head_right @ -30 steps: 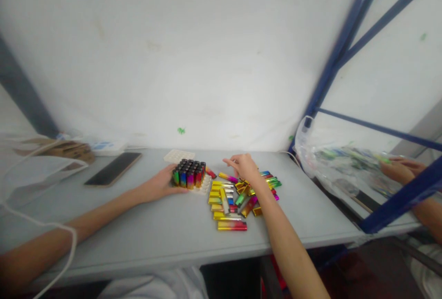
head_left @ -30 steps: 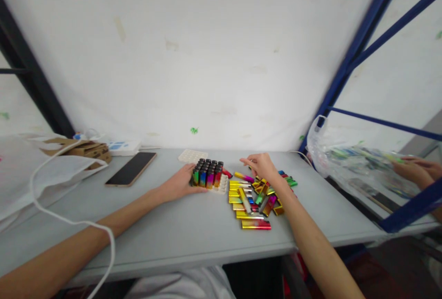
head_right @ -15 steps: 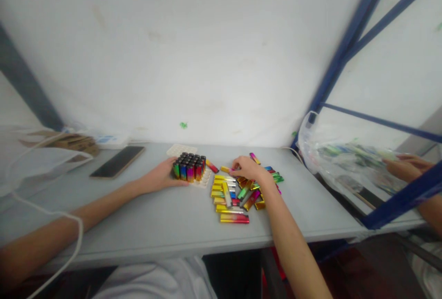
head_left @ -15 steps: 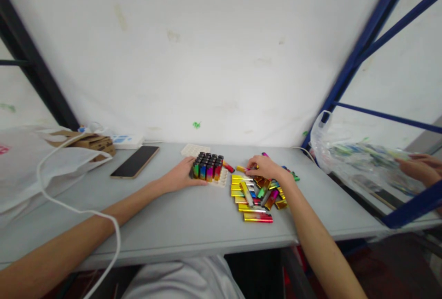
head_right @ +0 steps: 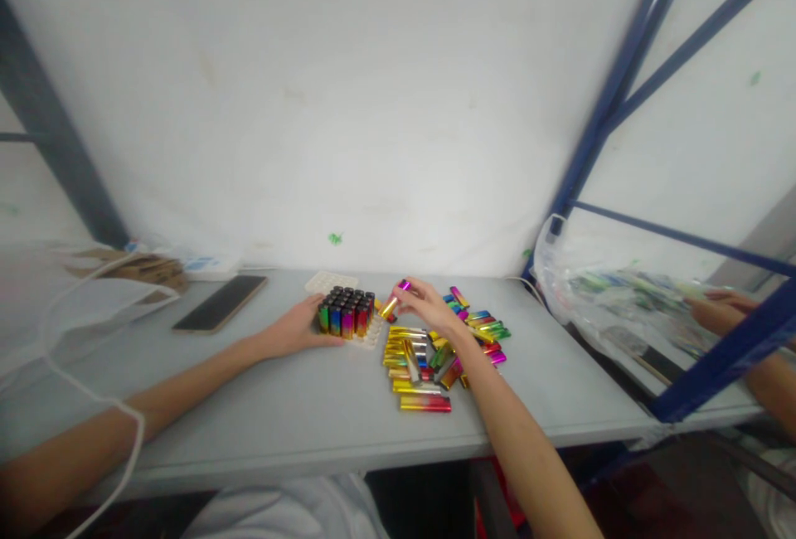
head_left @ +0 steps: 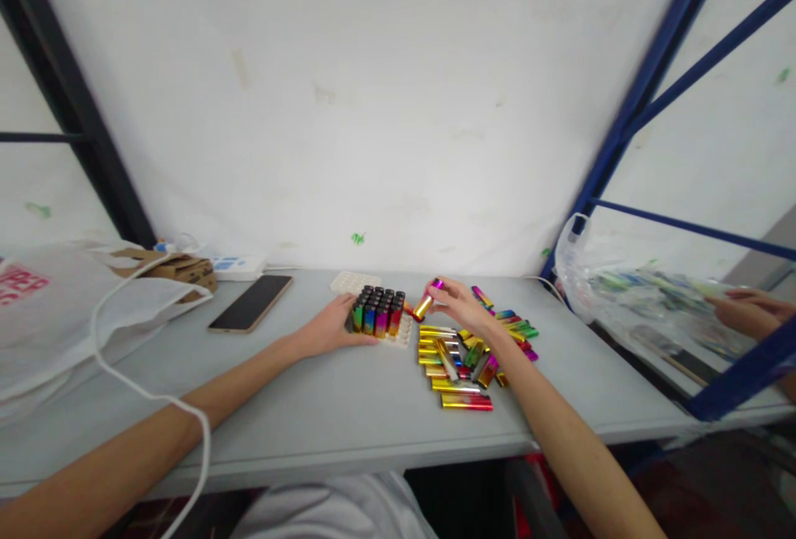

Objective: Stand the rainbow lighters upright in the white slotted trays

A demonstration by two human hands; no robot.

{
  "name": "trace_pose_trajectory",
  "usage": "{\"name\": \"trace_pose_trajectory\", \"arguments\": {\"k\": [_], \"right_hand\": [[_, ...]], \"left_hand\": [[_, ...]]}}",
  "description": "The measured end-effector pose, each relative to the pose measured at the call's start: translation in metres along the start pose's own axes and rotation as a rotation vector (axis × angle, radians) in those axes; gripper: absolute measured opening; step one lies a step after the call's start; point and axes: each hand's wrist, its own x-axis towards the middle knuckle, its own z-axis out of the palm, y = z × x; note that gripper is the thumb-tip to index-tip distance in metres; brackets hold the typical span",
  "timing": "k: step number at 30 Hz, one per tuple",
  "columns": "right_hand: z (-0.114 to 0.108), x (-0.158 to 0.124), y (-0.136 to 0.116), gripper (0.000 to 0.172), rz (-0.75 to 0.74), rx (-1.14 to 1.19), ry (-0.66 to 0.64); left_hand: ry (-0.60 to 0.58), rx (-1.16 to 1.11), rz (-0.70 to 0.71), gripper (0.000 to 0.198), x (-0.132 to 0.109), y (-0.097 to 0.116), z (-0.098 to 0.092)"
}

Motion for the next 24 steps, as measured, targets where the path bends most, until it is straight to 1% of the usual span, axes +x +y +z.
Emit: {"name": "trace_pose_trajectory", "arguments": {"k": [2,5,8,11,14,17,20,22,24], "right_hand": [[0.012,0.000,0.002,0.054,0.058,0.116,-0.022],[0.022,-0.001,0.005,0.051,0.093,0.171,-0.078],[0.021,0.002,0.009,0.049,0.046,0.205,-0.039],[0.018,0.005,0.012,0.052,0.006,0.193,0.020],[0.017,0.007,0.014,0.057,0.002,0.172,0.028],[0.021,0.007,0.016,0.057,0.022,0.158,0.023],[0.024,0.007,0.017,0.059,0.074,0.081,0.041],[0.026,0.007,0.019,0.062,0.078,-0.054,0.098],[0.028,0.007,0.022,0.065,0.049,-0.233,0.183]], "left_hand": [[0.003,-0.005,0.008,0.082,0.000,-0.003,0.002],[0.008,-0.016,0.022,0.085,0.001,-0.006,0.004],[0.019,-0.024,0.023,0.089,0.001,-0.009,0.006],[0.027,-0.022,0.025,0.090,0.001,-0.009,0.006],[0.024,-0.016,0.035,0.090,0.001,-0.008,0.005],[0.016,-0.009,0.043,0.090,0.001,-0.007,0.004],[0.009,0.001,0.055,0.090,0.002,-0.007,0.003],[0.012,0.005,0.061,0.091,0.002,-0.008,0.004],[0.017,-0.003,0.067,0.090,0.002,-0.008,0.004]]}}
